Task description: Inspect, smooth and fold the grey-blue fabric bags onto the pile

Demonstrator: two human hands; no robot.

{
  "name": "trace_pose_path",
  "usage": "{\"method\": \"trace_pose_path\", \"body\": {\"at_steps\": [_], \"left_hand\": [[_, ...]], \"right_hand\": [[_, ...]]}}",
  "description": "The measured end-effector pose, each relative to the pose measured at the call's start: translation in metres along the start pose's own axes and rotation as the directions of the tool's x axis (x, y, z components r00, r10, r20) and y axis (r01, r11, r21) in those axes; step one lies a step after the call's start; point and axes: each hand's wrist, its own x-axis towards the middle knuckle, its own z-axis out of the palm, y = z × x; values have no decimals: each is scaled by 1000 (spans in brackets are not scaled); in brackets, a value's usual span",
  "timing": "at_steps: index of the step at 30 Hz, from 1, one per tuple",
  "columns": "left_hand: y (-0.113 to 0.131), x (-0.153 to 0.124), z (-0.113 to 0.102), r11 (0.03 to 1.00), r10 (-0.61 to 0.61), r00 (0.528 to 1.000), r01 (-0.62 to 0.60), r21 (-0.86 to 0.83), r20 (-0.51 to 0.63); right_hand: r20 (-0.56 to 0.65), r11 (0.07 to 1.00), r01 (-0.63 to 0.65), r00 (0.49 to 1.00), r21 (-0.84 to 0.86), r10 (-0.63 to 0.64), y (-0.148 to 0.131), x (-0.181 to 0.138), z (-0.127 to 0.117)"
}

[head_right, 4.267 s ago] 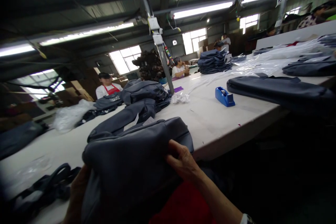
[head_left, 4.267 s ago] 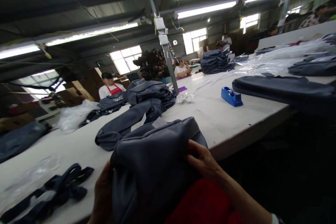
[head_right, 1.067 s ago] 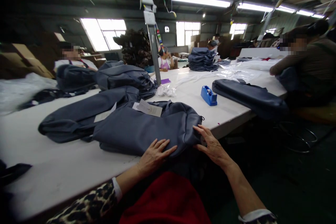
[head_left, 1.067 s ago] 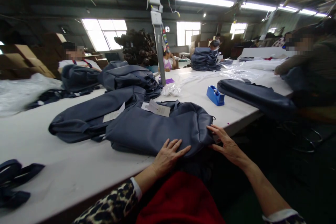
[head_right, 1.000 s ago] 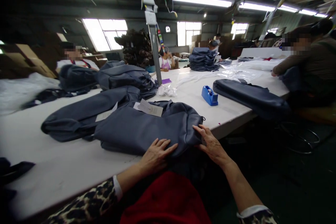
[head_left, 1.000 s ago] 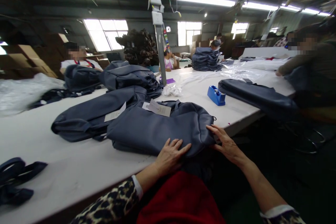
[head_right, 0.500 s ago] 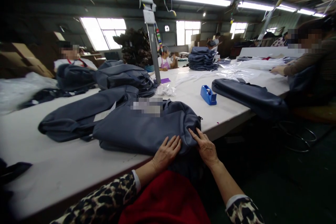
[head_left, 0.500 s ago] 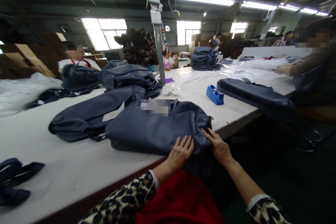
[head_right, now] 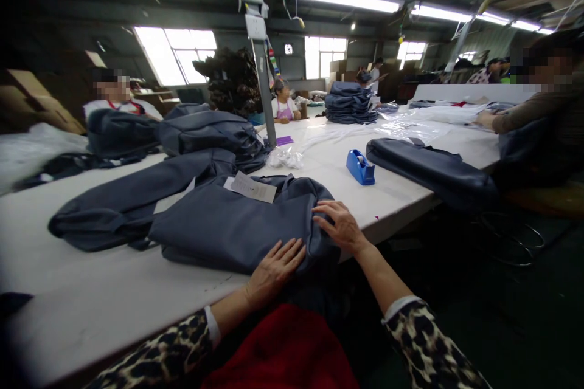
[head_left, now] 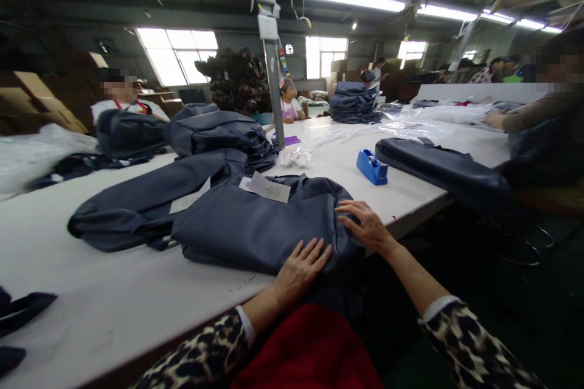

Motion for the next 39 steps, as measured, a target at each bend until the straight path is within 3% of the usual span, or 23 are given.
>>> {"method": "trace_pose_path", "body": {"at_steps": [2, 7, 15, 21, 26, 29, 32, 36, 39], "left_hand": [[-12, 1, -4, 1000, 11, 1000, -11, -15, 6], [-35, 7, -5, 1000, 22, 998, -22, -6, 56], [-44, 38, 20, 987, -104, 991, 113, -117, 85], [-41, 50, 37, 968, -145, 986, 159, -194, 84], [-42, 51, 26, 926, -145, 980, 183, -332, 135], [-45, 50, 19, 902, -109, 978, 172, -395, 177], [-47, 48, 13, 858, -103, 980, 173, -484, 168], [-45, 54, 3, 742, -199, 974, 223, -633, 109], [-39, 66, -3, 701, -321, 944, 292, -650, 78]], "right_hand": [[43, 995, 69, 997, -71, -66, 6, 15, 22], [13, 994, 16, 1000, -112, -14, 39, 31, 58], [-26, 987, -49, 999, -153, 45, 94, 68, 60], [-54, 986, -95, 995, -134, 88, 114, 62, 59], [-9, 992, -99, 995, -72, 99, 108, 60, 46], [-91, 991, -122, 989, -60, 116, 94, 54, 33], [-167, 989, -146, 976, -9, 143, 74, 30, 20], [-96, 978, -192, 975, 84, 200, 51, -13, 17], [-155, 983, -178, 971, 47, 184, 38, -27, 26]]}}
